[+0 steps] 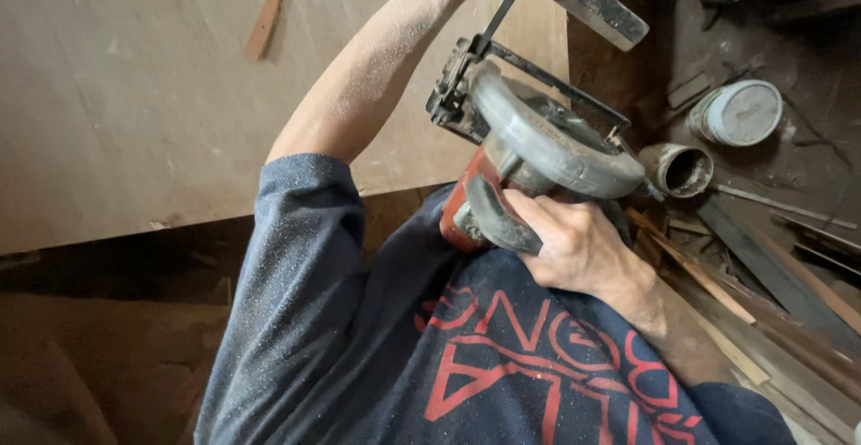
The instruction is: The person scrapes a large plywood sheet with a hammer, measures it with a tape measure, and then uses a circular saw to cut the sheet. The person adjusts the saw and guides it along the marked line to complete the cut.
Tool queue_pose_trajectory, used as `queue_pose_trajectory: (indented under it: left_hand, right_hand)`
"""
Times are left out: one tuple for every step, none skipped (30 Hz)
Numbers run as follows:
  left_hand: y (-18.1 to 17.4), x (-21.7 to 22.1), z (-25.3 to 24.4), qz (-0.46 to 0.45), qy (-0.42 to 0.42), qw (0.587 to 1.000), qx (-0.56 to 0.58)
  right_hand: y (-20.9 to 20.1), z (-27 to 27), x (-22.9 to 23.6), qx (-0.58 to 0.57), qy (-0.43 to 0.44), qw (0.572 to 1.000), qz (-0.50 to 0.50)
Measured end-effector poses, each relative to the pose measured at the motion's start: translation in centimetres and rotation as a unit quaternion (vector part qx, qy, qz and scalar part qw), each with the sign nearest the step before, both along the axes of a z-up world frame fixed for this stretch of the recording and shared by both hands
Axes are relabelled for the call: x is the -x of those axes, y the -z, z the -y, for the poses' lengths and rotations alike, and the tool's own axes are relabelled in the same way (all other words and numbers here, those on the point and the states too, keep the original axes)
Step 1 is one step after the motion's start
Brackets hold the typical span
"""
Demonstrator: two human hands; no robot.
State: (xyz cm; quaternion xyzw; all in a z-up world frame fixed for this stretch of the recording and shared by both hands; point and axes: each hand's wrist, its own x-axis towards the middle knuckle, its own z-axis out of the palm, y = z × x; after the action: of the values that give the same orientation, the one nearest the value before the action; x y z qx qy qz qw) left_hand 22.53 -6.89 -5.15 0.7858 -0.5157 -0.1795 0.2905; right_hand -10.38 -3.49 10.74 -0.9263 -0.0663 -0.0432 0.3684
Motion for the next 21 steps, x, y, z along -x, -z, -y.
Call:
queue_pose_trajectory:
  left_hand:
    - [0.1,0.3,0.0,0.0,-0.007,1.0,-0.014]
    - [0.0,0.4,0.0,0.004,-0.016,1.0,-0.027]
    - [-0.1,0.6,0.1,0.005,-0.018,1.0,-0.025]
    - [-0.1,0.7,0.2,0.004,-0.021,1.0,-0.022]
    - [-0.1,0.8,0.4,0.004,-0.024,1.0,-0.019]
    - [0.0,0.8,0.5,0.005,-0.027,0.999,-0.033]
    - [0.1,0.8,0.5,0.007,-0.029,0.998,-0.048]
    - [0.2,0.8,0.5,0.01,-0.032,0.997,-0.063]
    - [0.2,0.8,0.4,0.013,-0.03,0.999,-0.039]
    - [0.2,0.8,0.1,0.017,-0.027,0.999,-0.016]
    - [0.1,0.7,-0.3,0.021,-0.025,0.999,0.007]
    - [-0.2,0.5,-0.6,0.006,-0.028,0.999,0.019]
    - [-0.6,0.3,-1.0,-0.009,-0.031,0.999,0.031]
    - [-1.0,0.1,-1.5,-0.024,-0.034,0.998,0.043]
    - [-1.5,0.0,-1.8,-0.019,-0.044,0.998,0.034]
    - [-1.9,-0.1,-2.1,-0.015,-0.053,0.998,0.024]
    - [-2.3,-0.1,-2.3,-0.011,-0.063,0.998,0.014]
    - [-2.7,-0.1,-2.4,0.013,-0.068,0.997,0.021]
    - [-3.0,-0.1,-2.6,0.038,-0.073,0.996,0.028]
    - [-3.2,0.0,-2.7,0.062,-0.078,0.994,0.035]
    - [-3.4,0.2,-3.0,0.1,-0.078,0.99,0.057]
  right_hand:
    - [-0.1,-0.1,-0.1,0.0,0.005,1.0,-0.013]
    - [-0.3,-0.2,-0.1,0.001,0.01,1.0,-0.022]
    - [-0.5,-0.3,-0.1,0.002,0.014,0.999,-0.03]
    - [-0.7,-0.3,0.0,0.003,0.015,0.999,-0.03]
    - [-0.7,-0.4,0.0,0.005,0.016,0.999,-0.029]
    - [-0.7,-0.4,0.0,0.006,0.016,0.999,-0.029]
    - [-0.6,-0.5,0.0,0.008,0.017,0.999,-0.028]
    - [-0.6,-0.5,0.0,0.01,0.019,0.999,-0.026]
    - [-0.6,-0.6,0.0,0.012,0.021,0.999,-0.023]
    - [-0.5,-0.7,0.1,0.012,0.017,1.0,-0.019]
    - [-0.5,-0.8,0.1,0.012,0.014,1.0,-0.015]
    - [-0.6,-0.9,0.1,0.013,0.011,1.0,-0.01]
    - [-0.7,-0.9,0.1,0.013,0.012,1.0,-0.016]
    - [-0.8,-0.9,0.1,0.013,0.012,1.0,-0.022]
    - [-0.8,-0.9,0.1,0.013,0.013,0.999,-0.029]
    - [-0.9,-0.9,0.1,0.012,0.013,0.999,-0.033]
    - [-0.8,-0.9,0.1,0.012,0.014,0.999,-0.037]
    - [-0.7,-1.0,0.1,0.012,0.015,0.999,-0.04]
    - [-0.5,-1.1,0.0,0.012,0.015,0.999,-0.037]
    - [-0.4,-1.3,0.1,0.011,0.015,0.999,-0.035]
    - [-0.4,-1.4,0.2,0.011,0.015,0.999,-0.033]
